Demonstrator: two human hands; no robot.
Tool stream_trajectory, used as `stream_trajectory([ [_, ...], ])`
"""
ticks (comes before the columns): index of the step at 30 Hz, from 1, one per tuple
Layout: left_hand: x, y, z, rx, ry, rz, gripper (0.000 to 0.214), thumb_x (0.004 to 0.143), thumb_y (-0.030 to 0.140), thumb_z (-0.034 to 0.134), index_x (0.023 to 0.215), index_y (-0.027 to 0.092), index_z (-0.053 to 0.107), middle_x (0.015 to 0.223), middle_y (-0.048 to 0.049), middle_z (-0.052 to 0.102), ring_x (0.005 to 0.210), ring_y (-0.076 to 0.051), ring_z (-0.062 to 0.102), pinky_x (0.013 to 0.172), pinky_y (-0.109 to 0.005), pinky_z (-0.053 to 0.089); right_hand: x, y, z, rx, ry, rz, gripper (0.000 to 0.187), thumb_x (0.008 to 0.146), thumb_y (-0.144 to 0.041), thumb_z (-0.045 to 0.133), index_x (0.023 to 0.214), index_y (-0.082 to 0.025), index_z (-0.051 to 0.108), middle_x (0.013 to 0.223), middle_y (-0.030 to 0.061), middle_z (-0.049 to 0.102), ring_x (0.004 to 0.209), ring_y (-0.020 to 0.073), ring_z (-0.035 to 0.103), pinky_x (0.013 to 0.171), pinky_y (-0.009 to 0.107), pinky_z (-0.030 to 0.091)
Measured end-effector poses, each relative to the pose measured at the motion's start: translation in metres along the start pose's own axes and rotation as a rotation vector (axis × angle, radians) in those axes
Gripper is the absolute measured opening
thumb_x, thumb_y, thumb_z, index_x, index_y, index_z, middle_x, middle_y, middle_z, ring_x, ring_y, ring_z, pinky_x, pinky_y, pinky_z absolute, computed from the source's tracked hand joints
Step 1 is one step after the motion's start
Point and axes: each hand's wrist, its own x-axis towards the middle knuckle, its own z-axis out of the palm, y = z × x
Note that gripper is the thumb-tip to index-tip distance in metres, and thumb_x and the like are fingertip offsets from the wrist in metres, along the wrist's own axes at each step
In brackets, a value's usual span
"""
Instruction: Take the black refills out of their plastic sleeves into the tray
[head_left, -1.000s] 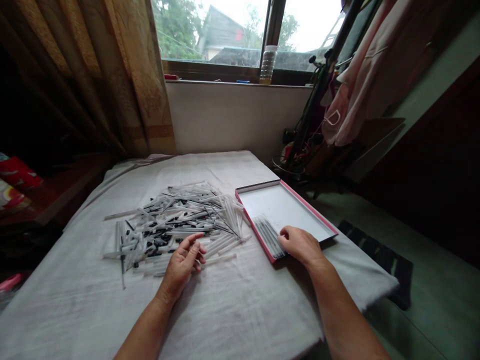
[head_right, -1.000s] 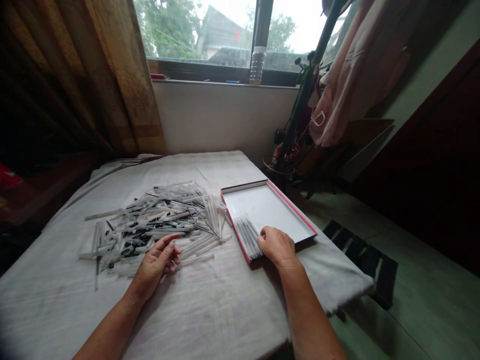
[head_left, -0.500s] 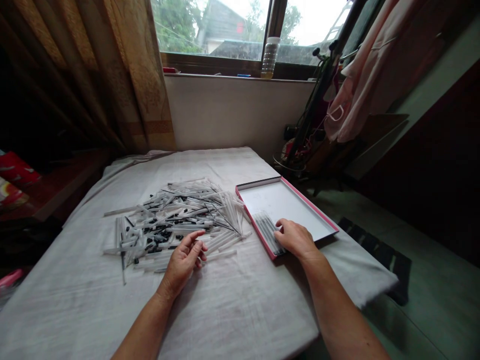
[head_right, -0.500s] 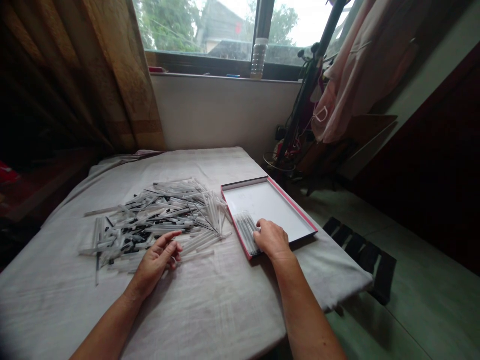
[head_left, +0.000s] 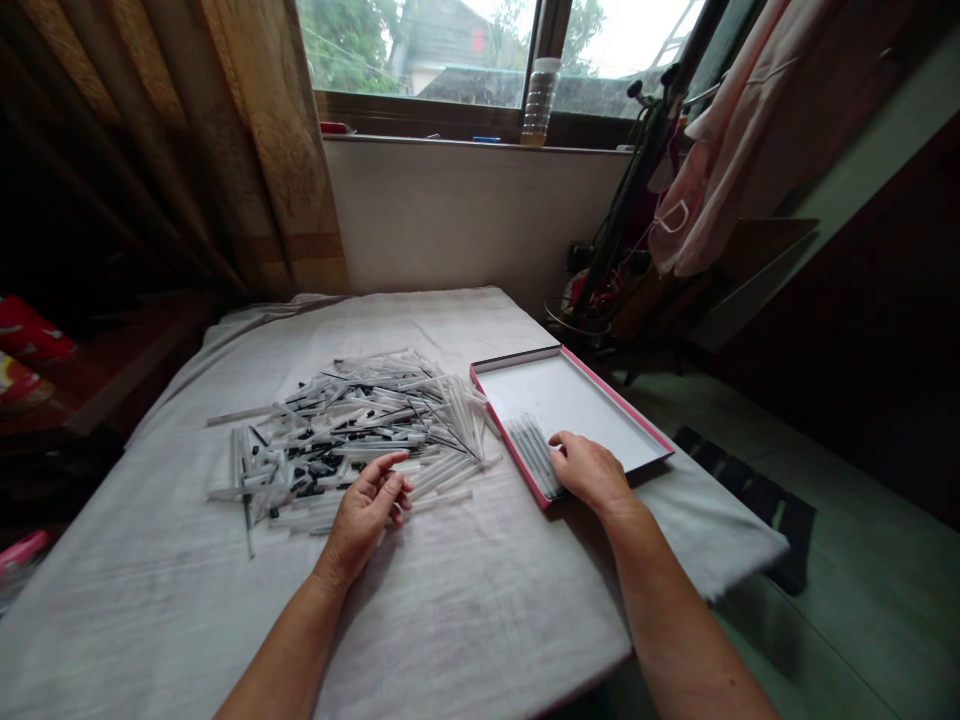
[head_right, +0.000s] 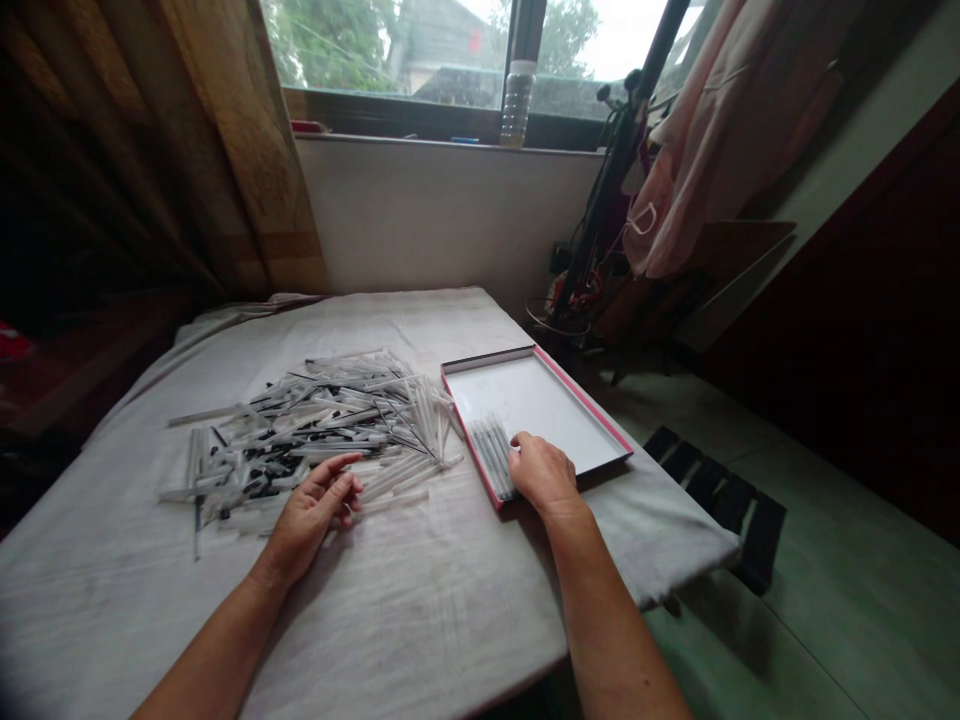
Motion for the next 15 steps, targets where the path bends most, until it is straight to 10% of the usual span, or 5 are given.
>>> stream_trajectory([
  [10,0.002,0.003,-0.007,-0.095,0.094,0.106,0.05,0.069,0.05,0.075,0.104,0.016,0.064,0.071,0.0011,0.062,0.055,-0.011,0.058,0.045,-0.019,0.046,-0.013,-0.035,-0.003,0.106,0.267,-0.256,0.026,0.093,-0.027,0.047,0.103,-0.023,0.07,0.106,0.0055,0.071,0.093,0.019,0.064,0.076,0.026,0.045],
  [15,-0.001,0.006,-0.018,-0.006,0.16,0.192,0.044,0.071,0.052,0.072,0.096,0.016,0.066,0.069,0.0007,0.064,0.055,-0.011,0.058,0.052,-0.022,0.05,-0.03,-0.074,0.012,0.048,0.159,-0.503,0.023,0.093,-0.028,0.049,0.097,-0.025,0.072,0.1,0.0044,0.07,0.085,0.0171,0.065,0.069,0.025,0.043],
])
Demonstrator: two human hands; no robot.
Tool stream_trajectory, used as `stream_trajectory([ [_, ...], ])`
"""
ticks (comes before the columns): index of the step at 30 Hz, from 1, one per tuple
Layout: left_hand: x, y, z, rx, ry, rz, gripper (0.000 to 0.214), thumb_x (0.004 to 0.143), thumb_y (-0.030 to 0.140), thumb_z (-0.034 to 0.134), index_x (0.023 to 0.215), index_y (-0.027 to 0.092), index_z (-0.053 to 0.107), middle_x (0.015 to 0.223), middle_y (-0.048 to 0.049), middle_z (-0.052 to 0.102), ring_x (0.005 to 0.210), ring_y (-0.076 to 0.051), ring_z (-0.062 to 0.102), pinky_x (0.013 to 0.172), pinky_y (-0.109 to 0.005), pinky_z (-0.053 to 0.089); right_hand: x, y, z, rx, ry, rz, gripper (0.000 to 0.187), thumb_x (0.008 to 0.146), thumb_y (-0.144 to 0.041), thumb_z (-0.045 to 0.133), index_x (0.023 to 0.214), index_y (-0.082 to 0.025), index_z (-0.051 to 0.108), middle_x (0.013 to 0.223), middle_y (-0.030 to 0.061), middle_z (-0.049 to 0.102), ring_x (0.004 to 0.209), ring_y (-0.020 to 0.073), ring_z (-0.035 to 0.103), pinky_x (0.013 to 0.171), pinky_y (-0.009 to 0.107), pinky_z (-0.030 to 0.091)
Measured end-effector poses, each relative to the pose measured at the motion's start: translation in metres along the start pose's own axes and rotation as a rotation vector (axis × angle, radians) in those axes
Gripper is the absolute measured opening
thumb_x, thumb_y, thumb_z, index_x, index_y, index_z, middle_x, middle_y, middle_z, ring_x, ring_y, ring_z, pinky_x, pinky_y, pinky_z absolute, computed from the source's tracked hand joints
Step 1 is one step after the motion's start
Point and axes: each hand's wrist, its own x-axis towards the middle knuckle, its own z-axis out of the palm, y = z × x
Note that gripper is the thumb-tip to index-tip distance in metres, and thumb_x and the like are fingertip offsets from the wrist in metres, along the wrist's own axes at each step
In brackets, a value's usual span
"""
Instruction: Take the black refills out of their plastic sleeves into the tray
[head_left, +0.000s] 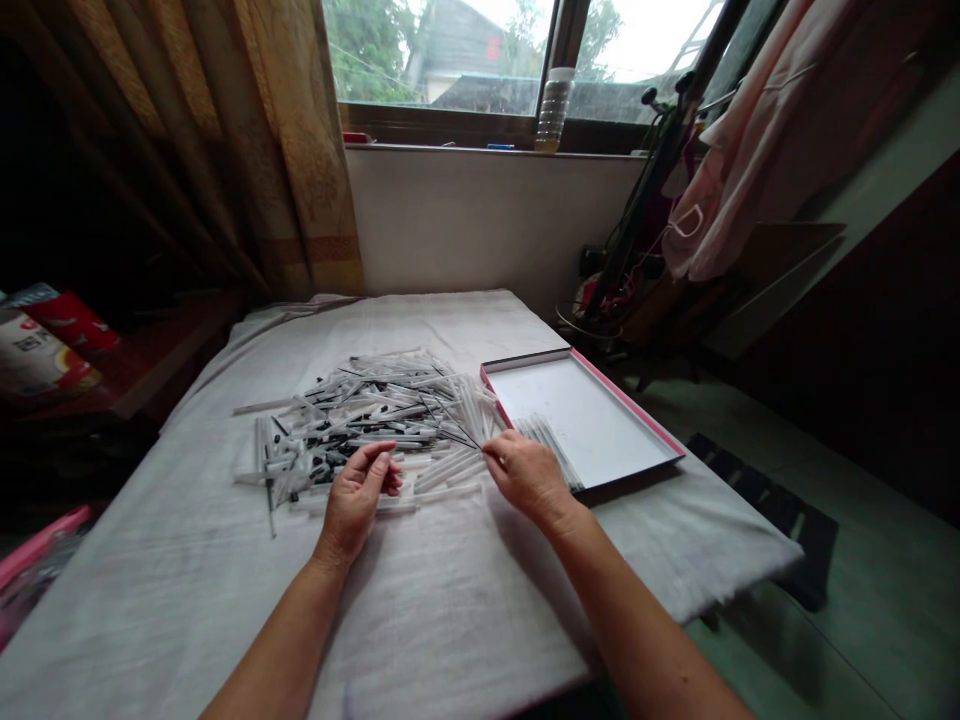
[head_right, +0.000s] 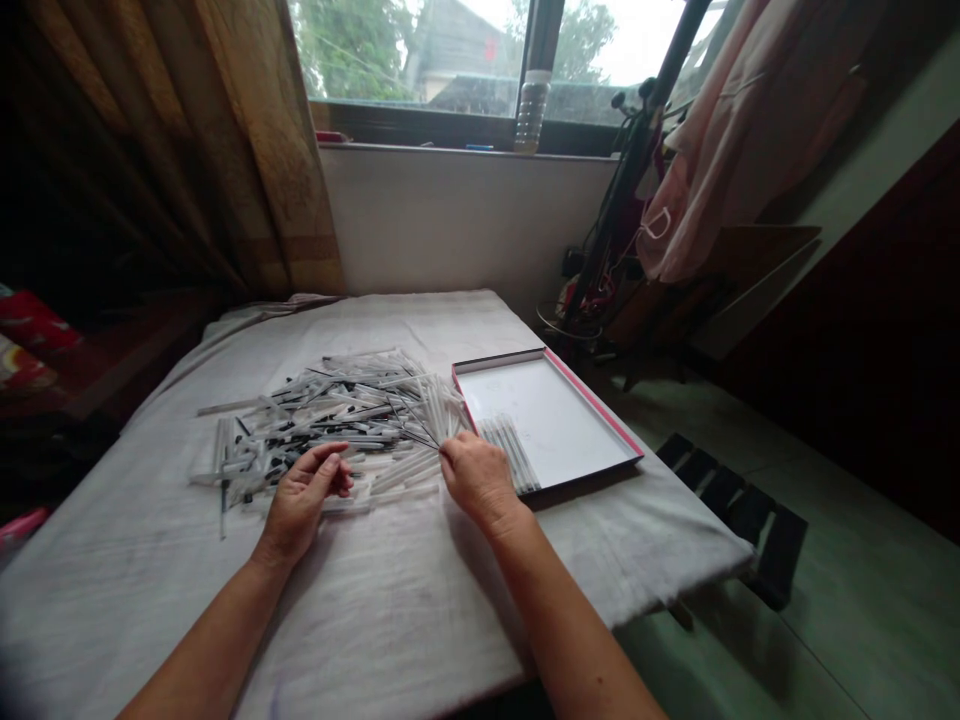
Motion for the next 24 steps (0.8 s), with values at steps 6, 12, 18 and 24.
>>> stream_trajectory([
  [6,-0.012,-0.005,-0.038,0.364,0.051,0.175,0.031,0.076,0.05,0.068,0.084,0.021,0.071,0.064,-0.0015,0.068,0.059,-0.017,0.062,0.059,-0.026,0.05,0.003,-0.023,0.014,-0.145,-0.145,-0.124,0.025,0.091,-0.02,0.049,0.093,-0.024,0.073,0.097,0.0077,0.069,0.082,0.0204,0.064,0.067,0.028,0.044],
  [12,-0.017,-0.008,-0.048,0.542,0.006,0.298,0.027,0.082,0.044,0.06,0.067,0.023,0.069,0.056,-0.0018,0.064,0.054,-0.017,0.059,0.058,-0.025,0.045,0.016,-0.021,0.01,-0.229,-0.216,-0.196,0.024,0.09,-0.016,0.05,0.092,-0.02,0.073,0.095,0.0102,0.069,0.083,0.0213,0.066,0.067,0.028,0.045],
  [18,-0.02,-0.008,-0.042,0.526,-0.055,0.357,0.02,0.081,0.039,0.063,0.073,0.024,0.073,0.068,-0.0045,0.07,0.065,-0.021,0.063,0.068,-0.029,0.049,0.016,-0.023,0.006,-0.074,-0.089,-0.283,0.02,0.093,-0.026,0.052,0.095,-0.023,0.072,0.098,0.0069,0.068,0.08,0.0184,0.065,0.067,0.026,0.044],
  [24,-0.025,-0.003,-0.031,0.446,-0.081,0.377,0.022,0.079,0.031,0.069,0.099,0.027,0.077,0.094,-0.0068,0.073,0.089,-0.024,0.066,0.084,-0.034,0.051,0.006,-0.054,0.027,0.374,0.14,-0.4,0.017,0.093,-0.028,0.055,0.102,-0.023,0.069,0.094,0.0044,0.068,0.079,0.0141,0.063,0.071,0.023,0.045],
])
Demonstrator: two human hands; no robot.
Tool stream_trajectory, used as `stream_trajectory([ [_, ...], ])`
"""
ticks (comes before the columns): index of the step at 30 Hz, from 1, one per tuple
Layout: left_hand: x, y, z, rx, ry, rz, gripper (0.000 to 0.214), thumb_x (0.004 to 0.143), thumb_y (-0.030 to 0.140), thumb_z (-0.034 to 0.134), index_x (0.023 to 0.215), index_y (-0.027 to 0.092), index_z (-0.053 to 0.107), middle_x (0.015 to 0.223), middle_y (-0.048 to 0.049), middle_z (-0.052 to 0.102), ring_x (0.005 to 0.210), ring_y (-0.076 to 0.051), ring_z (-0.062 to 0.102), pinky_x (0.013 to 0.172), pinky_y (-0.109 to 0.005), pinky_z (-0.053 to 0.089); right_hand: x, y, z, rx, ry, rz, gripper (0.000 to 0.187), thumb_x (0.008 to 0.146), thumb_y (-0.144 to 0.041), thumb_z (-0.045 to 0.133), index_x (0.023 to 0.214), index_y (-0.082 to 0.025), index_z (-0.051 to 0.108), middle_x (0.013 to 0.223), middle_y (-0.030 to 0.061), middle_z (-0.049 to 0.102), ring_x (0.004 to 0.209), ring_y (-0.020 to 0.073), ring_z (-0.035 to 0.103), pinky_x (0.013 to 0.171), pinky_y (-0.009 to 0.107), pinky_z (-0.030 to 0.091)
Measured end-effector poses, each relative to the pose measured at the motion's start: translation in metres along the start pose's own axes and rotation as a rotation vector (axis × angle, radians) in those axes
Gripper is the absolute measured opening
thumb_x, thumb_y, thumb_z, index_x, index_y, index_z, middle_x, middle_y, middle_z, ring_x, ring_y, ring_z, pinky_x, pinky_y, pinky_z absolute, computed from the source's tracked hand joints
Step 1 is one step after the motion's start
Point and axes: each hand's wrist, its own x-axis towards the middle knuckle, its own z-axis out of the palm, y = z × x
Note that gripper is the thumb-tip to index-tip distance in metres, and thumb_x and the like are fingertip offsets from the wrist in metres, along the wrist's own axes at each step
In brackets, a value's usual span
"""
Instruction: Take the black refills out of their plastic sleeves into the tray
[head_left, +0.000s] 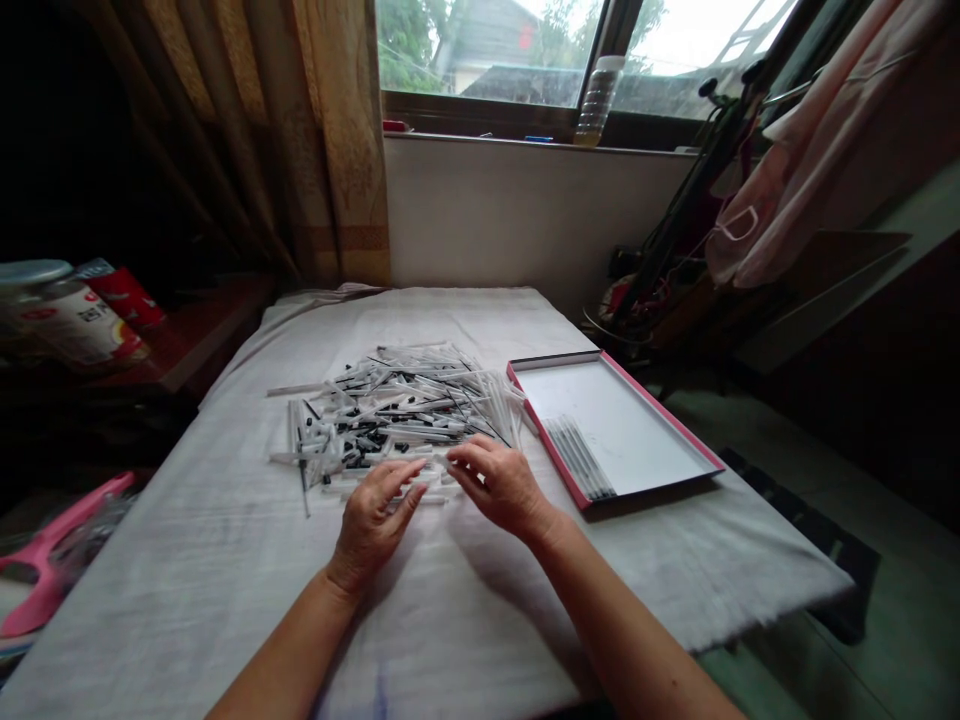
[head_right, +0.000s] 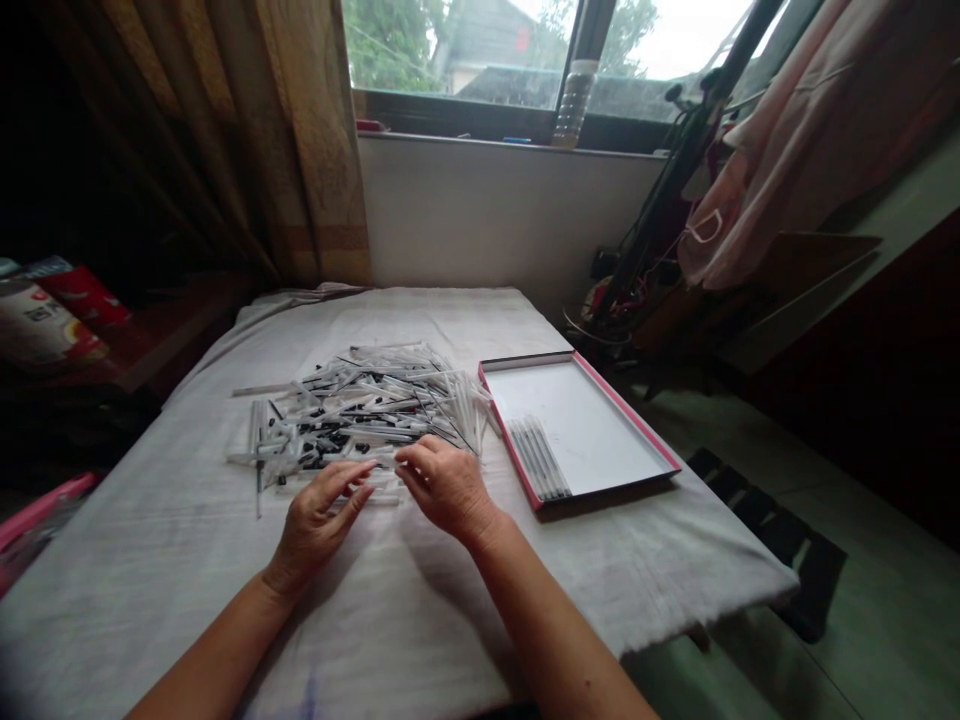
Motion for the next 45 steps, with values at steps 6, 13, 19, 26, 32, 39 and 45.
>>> stream_trajectory([
  [6,-0.001,0.0,0.003,-0.081,0.067,-0.002,0.019,0.08,0.032,0.07,0.096,0.026,0.076,0.095,-0.0065,0.07,0.091,-0.022,0.065,0.079,-0.031,0.053,0.007,-0.015,0.025,0.074,-0.001,-0.051,0.021,0.093,-0.031,0.056,0.105,-0.023,0.071,0.093,0.0043,0.07,0.082,0.0147,0.065,0.073,0.023,0.046],
  [13,-0.001,-0.004,-0.012,-0.017,0.253,0.072,0.024,0.096,0.039,0.048,0.1,0.02,0.061,0.101,-0.0072,0.069,0.097,-0.019,0.066,0.088,-0.034,0.052,0.001,0.014,0.001,-0.261,-0.073,0.233,0.021,0.094,-0.029,0.052,0.098,-0.024,0.072,0.096,0.0045,0.07,0.085,0.0163,0.066,0.07,0.024,0.045],
  [19,-0.001,-0.007,-0.016,0.208,0.199,0.177,0.02,0.097,0.032,0.047,0.106,0.02,0.061,0.082,-0.0019,0.067,0.073,-0.014,0.065,0.072,-0.026,0.053,-0.001,0.028,-0.015,-0.6,-0.259,0.474,0.022,0.093,-0.027,0.05,0.099,-0.023,0.072,0.1,0.0088,0.069,0.08,0.0208,0.068,0.06,0.027,0.044],
  [26,0.001,-0.021,-0.01,0.373,0.068,0.295,0.023,0.095,0.029,0.054,0.111,0.022,0.069,0.092,-0.0046,0.069,0.082,-0.016,0.067,0.074,-0.025,0.052,0.006,0.026,-0.013,-0.651,-0.307,0.529,0.024,0.095,-0.024,0.045,0.097,-0.018,0.069,0.102,0.0125,0.068,0.082,0.022,0.069,0.062,0.028,0.045],
  [32,-0.002,-0.024,-0.008,0.417,0.013,0.268,0.025,0.095,0.031,0.052,0.111,0.022,0.07,0.089,-0.0047,0.068,0.081,-0.017,0.065,0.074,-0.027,0.051,-0.002,0.01,-0.027,-0.612,-0.271,0.408,0.02,0.092,-0.023,0.048,0.09,-0.019,0.068,0.088,0.0093,0.071,0.079,0.0214,0.067,0.063,0.028,0.041],
  [39,-0.002,-0.026,-0.01,0.503,0.0,0.232,0.026,0.096,0.031,0.051,0.111,0.024,0.07,0.092,-0.0045,0.069,0.083,-0.018,0.064,0.075,-0.03,0.049,-0.019,0.01,-0.031,-0.193,-0.04,0.103,0.013,0.086,-0.019,0.056,0.086,-0.022,0.069,0.084,0.0021,0.071,0.079,0.0174,0.064,0.074,0.028,0.042],
  [45,-0.002,-0.026,-0.01,0.529,-0.015,0.238,0.026,0.097,0.032,0.05,0.112,0.024,0.069,0.093,-0.0045,0.069,0.084,-0.019,0.063,0.075,-0.032,0.047,-0.021,0.014,-0.026,-0.115,0.013,0.047,0.013,0.087,-0.018,0.057,0.084,-0.022,0.069,0.083,0.0027,0.071,0.078,0.0181,0.064,0.074,0.028,0.044],
])
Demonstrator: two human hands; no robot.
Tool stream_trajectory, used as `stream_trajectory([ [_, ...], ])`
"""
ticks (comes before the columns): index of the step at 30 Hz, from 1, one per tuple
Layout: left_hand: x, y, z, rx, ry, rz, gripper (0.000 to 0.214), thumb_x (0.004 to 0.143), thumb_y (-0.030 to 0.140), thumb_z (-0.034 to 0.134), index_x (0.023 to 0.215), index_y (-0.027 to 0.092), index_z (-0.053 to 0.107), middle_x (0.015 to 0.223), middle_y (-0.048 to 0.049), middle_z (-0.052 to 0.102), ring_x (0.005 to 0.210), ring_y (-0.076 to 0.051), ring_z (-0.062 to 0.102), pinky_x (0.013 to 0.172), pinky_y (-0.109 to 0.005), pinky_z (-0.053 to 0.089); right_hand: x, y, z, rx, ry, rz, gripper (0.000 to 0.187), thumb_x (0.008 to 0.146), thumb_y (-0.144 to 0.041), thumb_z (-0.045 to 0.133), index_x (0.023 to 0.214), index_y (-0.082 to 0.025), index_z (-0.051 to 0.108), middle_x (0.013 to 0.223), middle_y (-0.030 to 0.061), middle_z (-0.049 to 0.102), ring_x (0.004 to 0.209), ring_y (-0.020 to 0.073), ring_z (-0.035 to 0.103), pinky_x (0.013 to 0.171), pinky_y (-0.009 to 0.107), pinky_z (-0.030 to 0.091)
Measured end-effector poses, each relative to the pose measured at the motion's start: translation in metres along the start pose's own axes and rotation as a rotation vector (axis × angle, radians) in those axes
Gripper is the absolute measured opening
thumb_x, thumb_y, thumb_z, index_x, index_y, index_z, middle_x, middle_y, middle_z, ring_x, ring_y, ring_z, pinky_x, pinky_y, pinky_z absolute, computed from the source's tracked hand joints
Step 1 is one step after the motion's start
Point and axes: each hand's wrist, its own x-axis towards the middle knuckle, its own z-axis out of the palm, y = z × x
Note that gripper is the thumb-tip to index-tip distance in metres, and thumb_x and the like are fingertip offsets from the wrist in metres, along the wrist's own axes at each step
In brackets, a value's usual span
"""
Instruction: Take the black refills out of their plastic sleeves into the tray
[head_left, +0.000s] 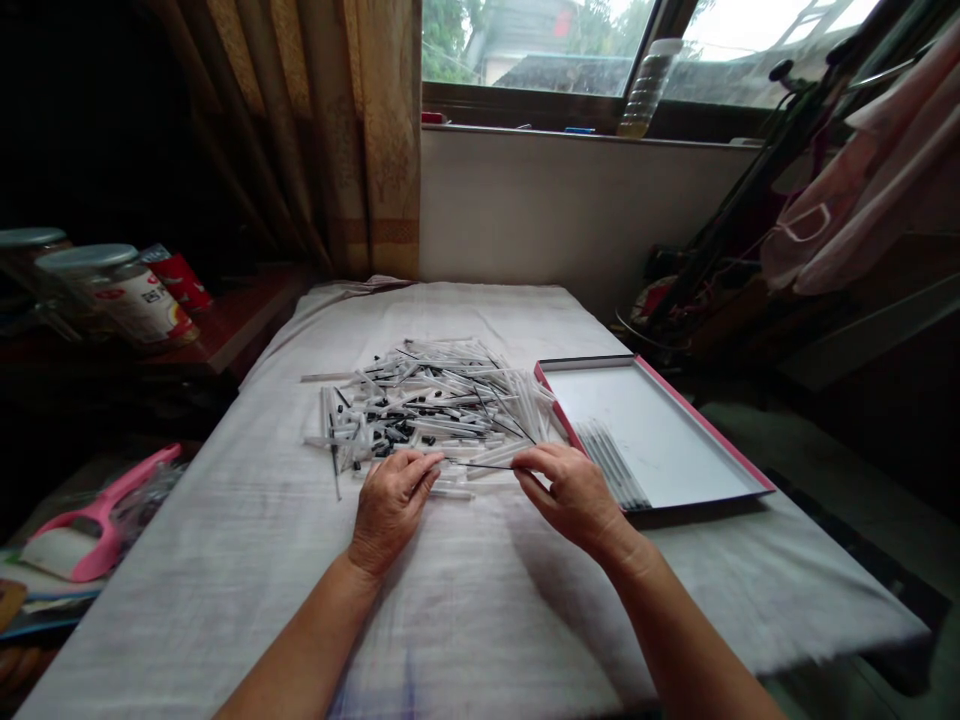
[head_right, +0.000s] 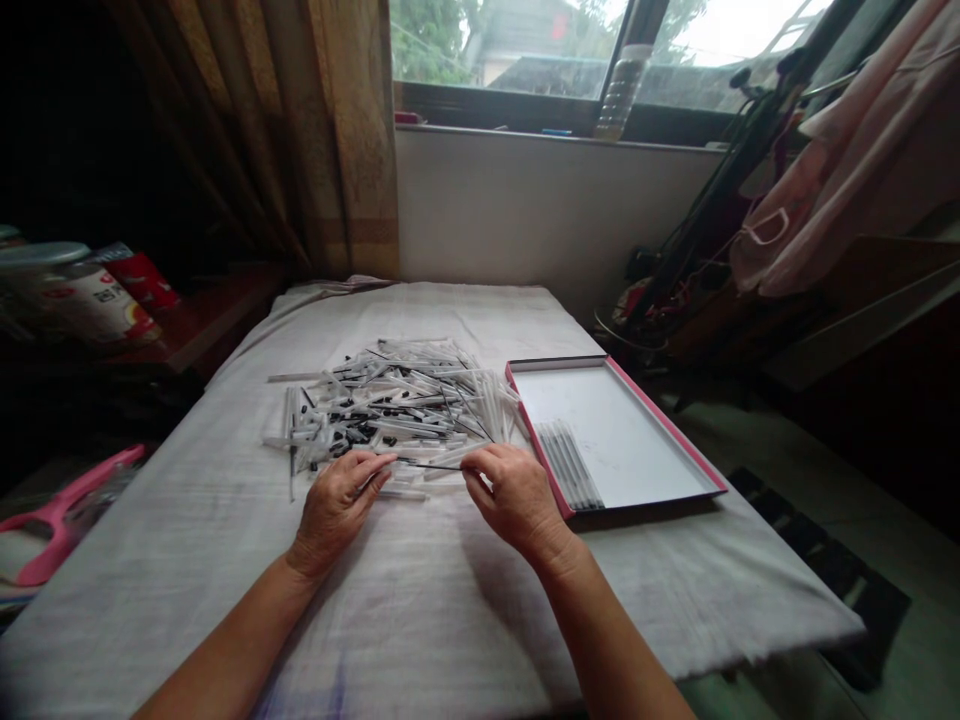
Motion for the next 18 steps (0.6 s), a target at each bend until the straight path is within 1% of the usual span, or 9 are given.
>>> stream_trajectory([
  [4,0.0,0.001,0.0,0.029,-0.004,0.028,0.026,0.097,0.032,0.05,0.112,0.023,0.069,0.092,-0.0045,0.069,0.084,-0.019,0.063,0.073,-0.032,0.045,0.002,-0.002,0.001,0.009,0.01,-0.022,0.013,0.088,-0.018,0.057,0.085,-0.022,0.069,0.084,0.003,0.071,0.078,0.0178,0.064,0.074,0.028,0.044],
  [9,0.0,0.004,-0.001,0.039,-0.021,0.069,0.025,0.097,0.03,0.05,0.11,0.024,0.069,0.092,-0.0046,0.07,0.084,-0.019,0.063,0.074,-0.032,0.045,0.008,-0.006,-0.002,0.006,-0.051,-0.036,0.012,0.088,-0.019,0.059,0.087,-0.022,0.07,0.084,0.0034,0.071,0.078,0.0168,0.064,0.073,0.027,0.045],
  [14,0.001,0.007,-0.003,0.043,-0.05,0.075,0.023,0.095,0.029,0.051,0.108,0.024,0.07,0.091,-0.0044,0.071,0.084,-0.019,0.064,0.074,-0.032,0.046,0.022,-0.014,-0.009,0.04,-0.094,-0.02,0.013,0.09,-0.02,0.058,0.087,-0.022,0.071,0.085,0.0031,0.071,0.078,0.0148,0.064,0.072,0.024,0.045],
  [18,0.001,0.008,-0.003,0.042,-0.057,0.096,0.023,0.096,0.03,0.051,0.109,0.023,0.069,0.092,-0.0047,0.073,0.084,-0.02,0.065,0.075,-0.033,0.047,0.033,-0.024,-0.005,0.093,-0.155,-0.017,0.013,0.09,-0.021,0.059,0.085,-0.021,0.072,0.086,0.003,0.072,0.08,0.0144,0.064,0.073,0.023,0.046],
])
